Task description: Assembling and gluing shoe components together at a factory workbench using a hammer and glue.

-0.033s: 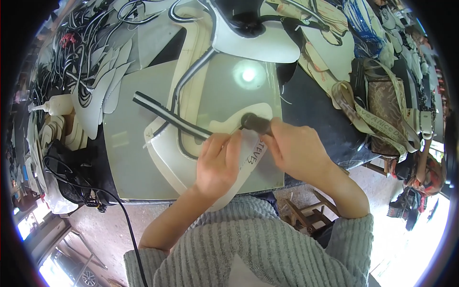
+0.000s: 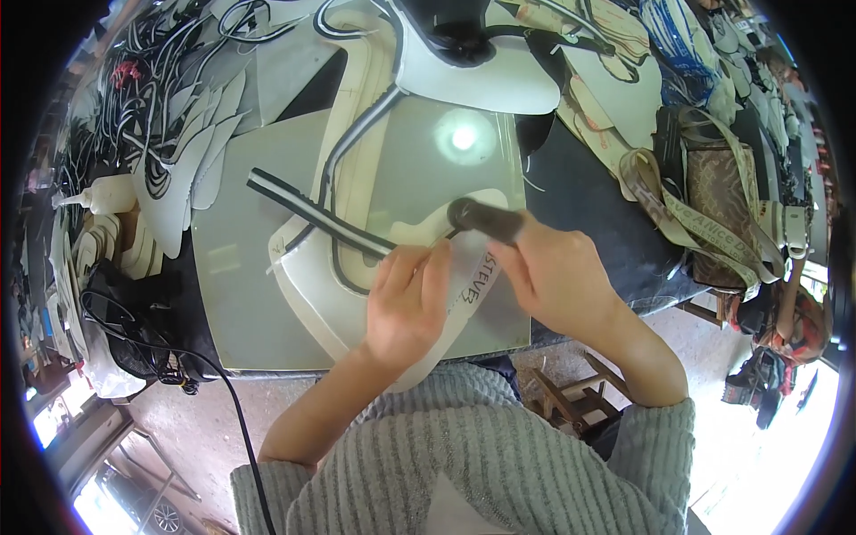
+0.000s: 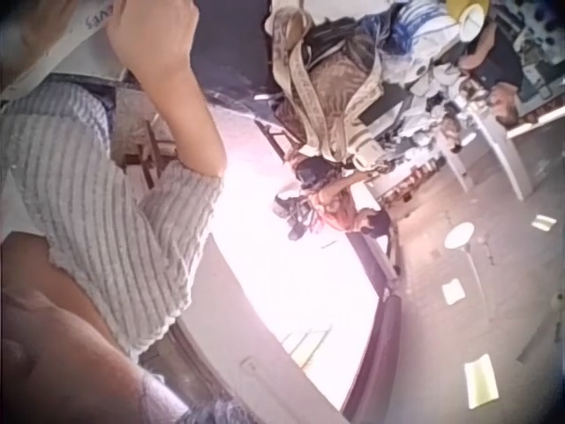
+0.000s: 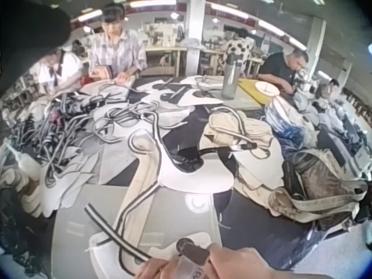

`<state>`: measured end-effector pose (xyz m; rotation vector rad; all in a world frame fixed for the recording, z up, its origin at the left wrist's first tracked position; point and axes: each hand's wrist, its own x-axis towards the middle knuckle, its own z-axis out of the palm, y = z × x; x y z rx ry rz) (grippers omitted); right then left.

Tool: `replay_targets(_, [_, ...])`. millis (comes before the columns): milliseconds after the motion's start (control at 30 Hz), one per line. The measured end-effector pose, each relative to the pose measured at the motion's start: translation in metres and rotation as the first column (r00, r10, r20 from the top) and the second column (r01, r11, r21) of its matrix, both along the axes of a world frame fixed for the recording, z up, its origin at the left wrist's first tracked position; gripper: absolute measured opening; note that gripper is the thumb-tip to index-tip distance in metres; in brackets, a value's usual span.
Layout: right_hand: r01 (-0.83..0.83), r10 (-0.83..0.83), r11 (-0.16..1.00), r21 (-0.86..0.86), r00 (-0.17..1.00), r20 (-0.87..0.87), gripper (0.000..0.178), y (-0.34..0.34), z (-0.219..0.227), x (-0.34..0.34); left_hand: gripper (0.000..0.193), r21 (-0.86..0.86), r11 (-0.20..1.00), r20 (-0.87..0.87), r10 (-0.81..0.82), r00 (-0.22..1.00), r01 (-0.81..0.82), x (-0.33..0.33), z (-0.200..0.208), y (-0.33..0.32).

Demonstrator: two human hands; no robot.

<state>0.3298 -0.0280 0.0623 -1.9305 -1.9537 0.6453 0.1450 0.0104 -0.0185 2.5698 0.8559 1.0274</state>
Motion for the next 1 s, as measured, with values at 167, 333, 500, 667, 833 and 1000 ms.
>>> replay_targets(167, [-0.021, 0.038, 0.995, -0.098, 0.983, 0.178, 0.032, -0.008, -0.016, 0.002, 0.027, -0.252, 0.961, 0.089, 0.137, 0.987, -0.111, 0.001, 0.016, 0.001])
replay_targets(333, [-0.002, 0.018, 0.995, -0.101, 0.987, 0.162, 0.031, -0.009, -0.016, 0.004, 0.026, -0.209, 0.978, 0.117, 0.047, 0.992, -0.021, -0.007, 0.007, -0.004])
replay_targets(500, [-0.002, 0.003, 1.000, 0.013, 1.000, -0.008, 0.031, -0.007, -0.002, -0.003, 0.025, -0.016, 0.999, 0.001, 0.046, 0.999, -0.046, -0.007, 0.003, -0.005])
replay_targets(667, [-0.063, 0.076, 0.992, -0.106, 0.989, 0.125, 0.030, -0.007, -0.015, -0.009, 0.026, -0.069, 0.997, 0.063, 0.048, 0.997, -0.043, -0.006, 0.003, -0.004])
replay_targets(833, [-0.050, 0.068, 0.993, -0.106, 0.983, 0.171, 0.029, -0.012, -0.014, -0.012, 0.028, -0.489, 0.870, 0.184, 0.173, 0.968, -0.063, -0.014, 0.016, -0.004])
replay_targets(1000, [-0.026, 0.039, 0.993, -0.112, 0.992, 0.119, 0.027, -0.013, -0.016, -0.010, 0.031, -0.290, 0.955, 0.128, -0.026, 0.991, 0.062, -0.025, 0.007, 0.007])
